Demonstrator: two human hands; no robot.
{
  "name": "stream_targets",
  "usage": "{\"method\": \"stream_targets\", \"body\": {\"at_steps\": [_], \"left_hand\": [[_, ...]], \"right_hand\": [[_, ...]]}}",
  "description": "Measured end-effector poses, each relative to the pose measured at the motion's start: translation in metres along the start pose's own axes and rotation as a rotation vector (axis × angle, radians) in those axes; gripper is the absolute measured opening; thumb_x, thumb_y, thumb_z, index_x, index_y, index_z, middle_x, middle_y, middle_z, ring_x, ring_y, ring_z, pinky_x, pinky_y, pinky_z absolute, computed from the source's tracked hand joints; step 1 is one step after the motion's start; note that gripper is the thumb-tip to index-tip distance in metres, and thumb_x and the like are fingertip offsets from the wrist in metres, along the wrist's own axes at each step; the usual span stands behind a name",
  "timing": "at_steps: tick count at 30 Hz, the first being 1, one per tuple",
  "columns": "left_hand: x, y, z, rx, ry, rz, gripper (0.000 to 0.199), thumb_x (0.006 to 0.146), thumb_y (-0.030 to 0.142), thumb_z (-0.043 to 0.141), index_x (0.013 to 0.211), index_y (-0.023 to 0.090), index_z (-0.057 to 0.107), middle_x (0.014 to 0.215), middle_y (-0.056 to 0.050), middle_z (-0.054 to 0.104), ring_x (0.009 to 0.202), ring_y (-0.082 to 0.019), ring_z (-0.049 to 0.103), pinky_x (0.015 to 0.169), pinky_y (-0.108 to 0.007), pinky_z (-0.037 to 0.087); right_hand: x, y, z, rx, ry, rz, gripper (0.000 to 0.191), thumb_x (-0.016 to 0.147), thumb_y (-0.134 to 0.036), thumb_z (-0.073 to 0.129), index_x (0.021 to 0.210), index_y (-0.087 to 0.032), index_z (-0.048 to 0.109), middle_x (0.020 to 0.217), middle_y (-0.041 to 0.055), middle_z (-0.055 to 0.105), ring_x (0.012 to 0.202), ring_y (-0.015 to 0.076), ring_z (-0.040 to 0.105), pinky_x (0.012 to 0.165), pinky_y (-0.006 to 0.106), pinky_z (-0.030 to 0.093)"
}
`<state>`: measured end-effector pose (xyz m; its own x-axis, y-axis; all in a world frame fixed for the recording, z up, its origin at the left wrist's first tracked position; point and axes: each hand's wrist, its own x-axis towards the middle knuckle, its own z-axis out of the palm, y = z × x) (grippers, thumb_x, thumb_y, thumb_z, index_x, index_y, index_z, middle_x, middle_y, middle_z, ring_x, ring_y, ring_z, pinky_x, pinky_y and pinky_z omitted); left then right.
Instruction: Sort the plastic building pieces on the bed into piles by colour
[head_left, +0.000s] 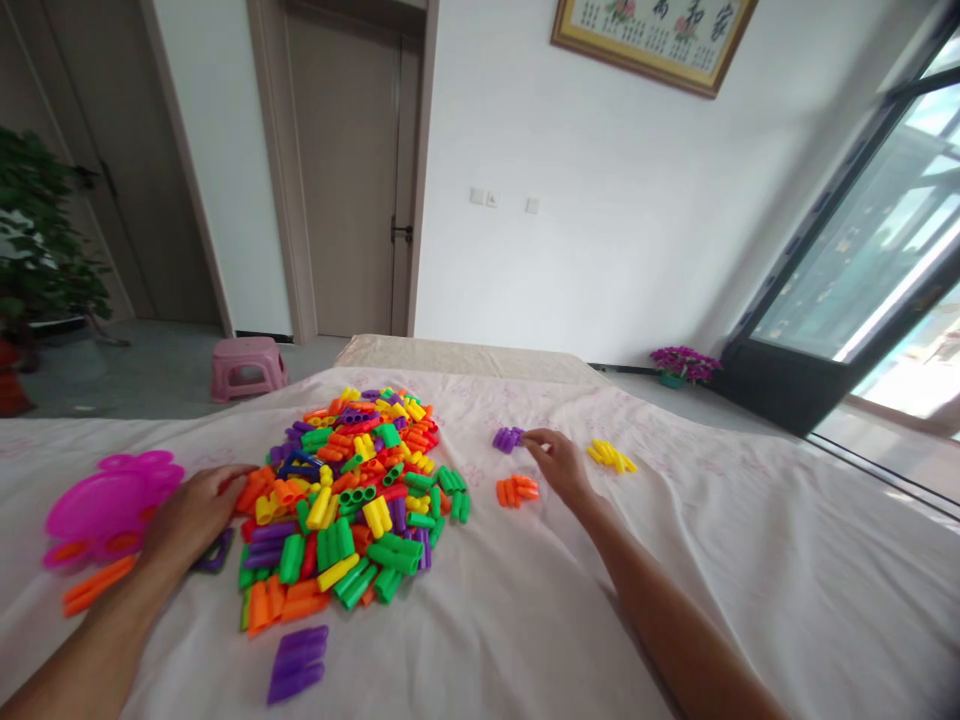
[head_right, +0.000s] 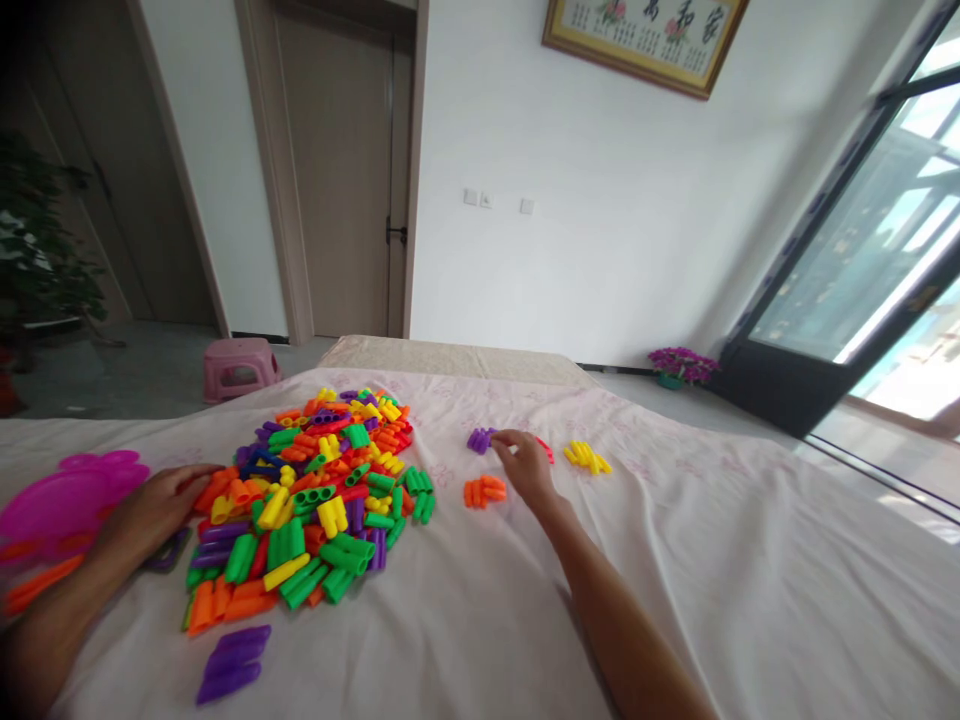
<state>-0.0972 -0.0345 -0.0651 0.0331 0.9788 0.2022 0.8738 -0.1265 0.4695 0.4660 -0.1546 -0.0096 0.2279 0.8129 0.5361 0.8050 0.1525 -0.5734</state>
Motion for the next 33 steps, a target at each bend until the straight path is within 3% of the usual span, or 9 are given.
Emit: {"method": "stream_targets", "body": {"at_steps": [2,4,7,14,20,23,26,29,33], "left_hand": [[0.0,0.0,0.0,-0.043,-0.012,-0.021,0.053,0.095,0.046,0.038,0.122,0.017,0.074,0.127,-0.011,0.074,0.118,-0.026,0.067,0.102,-0.033,0.048],[0.0,0.0,0.0,-0.057,-0.009,-0.031,0.053,0.095,0.046,0.038,0.122,0.017,0.074,0.129,-0.012,0.073,0.121,-0.027,0.065,0.105,-0.036,0.046],[0.0,0.0,0.0,-0.074,-0.017,-0.031,0.053,0.095,0.046,0.038,0.122,0.017,0.073,0.13,-0.012,0.072,0.122,-0.028,0.064,0.107,-0.036,0.045],[-0.002,0.002,0.0,-0.106,-0.019,-0.058,0.052,0.095,0.046,0.039,0.121,0.016,0.073,0.129,-0.013,0.072,0.122,-0.028,0.064,0.108,-0.036,0.044],[-0.002,0.003,-0.001,-0.11,-0.024,-0.057,0.053,0.094,0.046,0.039,0.122,0.016,0.073,0.131,-0.013,0.071,0.123,-0.028,0.063,0.108,-0.036,0.044],[0.0,0.001,0.0,-0.105,-0.035,-0.056,0.054,0.094,0.047,0.039,0.123,0.017,0.073,0.13,-0.013,0.071,0.123,-0.029,0.063,0.108,-0.037,0.045],[0.002,-0.003,0.003,-0.095,-0.031,-0.05,0.054,0.094,0.047,0.039,0.123,0.017,0.073,0.129,-0.012,0.072,0.121,-0.029,0.064,0.107,-0.039,0.046],[0.004,-0.007,0.004,-0.094,-0.017,-0.035,0.054,0.093,0.048,0.04,0.123,0.018,0.073,0.129,-0.011,0.073,0.12,-0.03,0.065,0.105,-0.039,0.048],[0.004,-0.008,0.003,-0.094,-0.024,-0.018,0.054,0.091,0.048,0.04,0.119,0.018,0.075,0.125,-0.011,0.075,0.117,-0.029,0.068,0.102,-0.036,0.05]], "right_hand": [[-0.004,-0.041,0.022,0.063,-0.173,-0.112,0.023,0.091,-0.033,0.06,0.1,-0.022,0.078,0.101,0.0066,0.078,0.092,0.0215,0.07,0.078,0.031,0.053],[-0.007,-0.074,0.039,0.054,-0.315,-0.221,0.022,0.091,-0.027,0.061,0.104,-0.023,0.078,0.104,0.0053,0.078,0.096,0.0211,0.069,0.085,0.033,0.053],[-0.006,-0.105,0.059,-0.041,-0.436,-0.284,0.03,0.09,-0.021,0.061,0.116,-0.023,0.077,0.115,0.0052,0.077,0.108,0.023,0.067,0.097,0.036,0.05],[0.016,-0.128,0.093,-0.276,-0.644,-0.306,0.051,0.085,-0.018,0.063,0.135,-0.029,0.068,0.129,0.0032,0.073,0.119,0.0248,0.063,0.103,0.037,0.048],[0.017,-0.134,0.099,-0.238,-0.619,-0.297,0.036,0.088,-0.017,0.06,0.121,-0.024,0.074,0.121,0.0061,0.075,0.11,0.0226,0.068,0.095,0.032,0.05],[0.018,-0.122,0.097,-0.109,-0.464,-0.241,0.033,0.088,-0.013,0.055,0.112,-0.021,0.076,0.113,0.0069,0.077,0.102,0.0207,0.07,0.092,0.03,0.051],[0.028,-0.093,0.085,0.032,-0.24,-0.092,0.033,0.086,-0.013,0.055,0.111,-0.021,0.076,0.107,0.0058,0.078,0.093,0.0194,0.071,0.089,0.031,0.054],[0.043,-0.046,0.054,0.098,-0.036,0.131,0.04,0.084,-0.015,0.054,0.119,-0.02,0.072,0.103,0.0057,0.077,0.09,0.0181,0.072,0.083,0.03,0.056],[0.053,0.025,-0.004,0.027,0.141,0.422,0.056,0.084,-0.018,0.051,0.139,-0.018,0.06,0.097,0.0049,0.076,0.082,0.0163,0.072,0.077,0.028,0.056]]}}
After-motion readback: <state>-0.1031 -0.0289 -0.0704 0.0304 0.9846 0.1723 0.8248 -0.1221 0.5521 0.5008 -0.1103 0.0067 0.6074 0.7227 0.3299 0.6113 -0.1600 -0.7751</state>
